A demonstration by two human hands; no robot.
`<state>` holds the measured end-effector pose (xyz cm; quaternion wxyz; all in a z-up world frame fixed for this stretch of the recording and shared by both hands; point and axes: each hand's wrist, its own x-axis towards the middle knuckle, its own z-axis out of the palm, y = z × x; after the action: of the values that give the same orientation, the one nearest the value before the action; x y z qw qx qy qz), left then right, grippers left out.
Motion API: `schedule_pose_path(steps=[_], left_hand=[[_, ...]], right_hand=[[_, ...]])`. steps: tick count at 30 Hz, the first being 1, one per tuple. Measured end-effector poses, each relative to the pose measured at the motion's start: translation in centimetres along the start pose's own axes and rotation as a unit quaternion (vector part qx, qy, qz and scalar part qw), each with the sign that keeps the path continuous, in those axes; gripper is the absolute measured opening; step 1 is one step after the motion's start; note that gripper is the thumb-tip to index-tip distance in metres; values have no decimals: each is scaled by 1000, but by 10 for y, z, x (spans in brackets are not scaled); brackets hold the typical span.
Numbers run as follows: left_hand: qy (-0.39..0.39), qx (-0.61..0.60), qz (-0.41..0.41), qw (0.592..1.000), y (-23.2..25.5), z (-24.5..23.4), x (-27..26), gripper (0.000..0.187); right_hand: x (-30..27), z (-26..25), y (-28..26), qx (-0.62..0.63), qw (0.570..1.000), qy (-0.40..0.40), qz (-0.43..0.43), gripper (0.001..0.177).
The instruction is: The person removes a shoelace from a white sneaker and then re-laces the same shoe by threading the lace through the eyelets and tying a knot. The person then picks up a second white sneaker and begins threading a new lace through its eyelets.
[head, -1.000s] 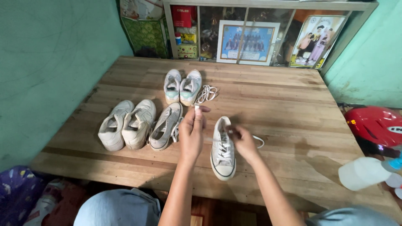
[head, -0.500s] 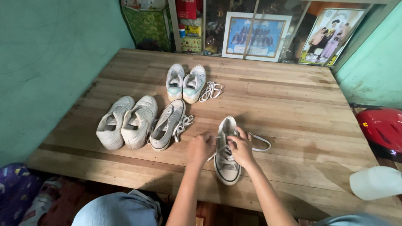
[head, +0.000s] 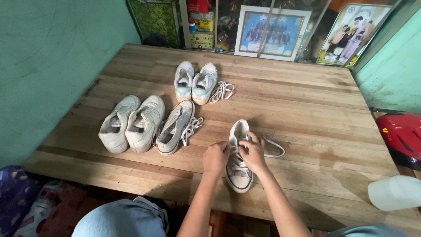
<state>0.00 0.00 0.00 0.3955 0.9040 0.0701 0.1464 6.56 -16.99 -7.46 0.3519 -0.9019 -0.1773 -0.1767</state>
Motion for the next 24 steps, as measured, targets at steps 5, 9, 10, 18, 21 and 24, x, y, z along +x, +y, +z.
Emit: schedule_pose_path(steps=[5,9,10,18,21,24], left_hand=[[-3,-36,-9,999,-1,9,-1,16],[22,-29,30,999,-3,15,3,18],[52,-20,59,997,-2,17,4,19],[56,-10,68,996,7,27,8,21],[55,-13,56,997,4,30,10,18],[57,-27,49,997,-2,34,12,17]], right_hand=[[2,-8,-11,-7,1000,4,6,12],[4,-17,-22,-3,1000,19,22,10],[4,-18,-25,17,999,21,32,10],[3,-24,-23,107,993,21,56,9],[10,-29,-15,192,972,22,137,6],[24,-46,-8,253,958,60,120,9]])
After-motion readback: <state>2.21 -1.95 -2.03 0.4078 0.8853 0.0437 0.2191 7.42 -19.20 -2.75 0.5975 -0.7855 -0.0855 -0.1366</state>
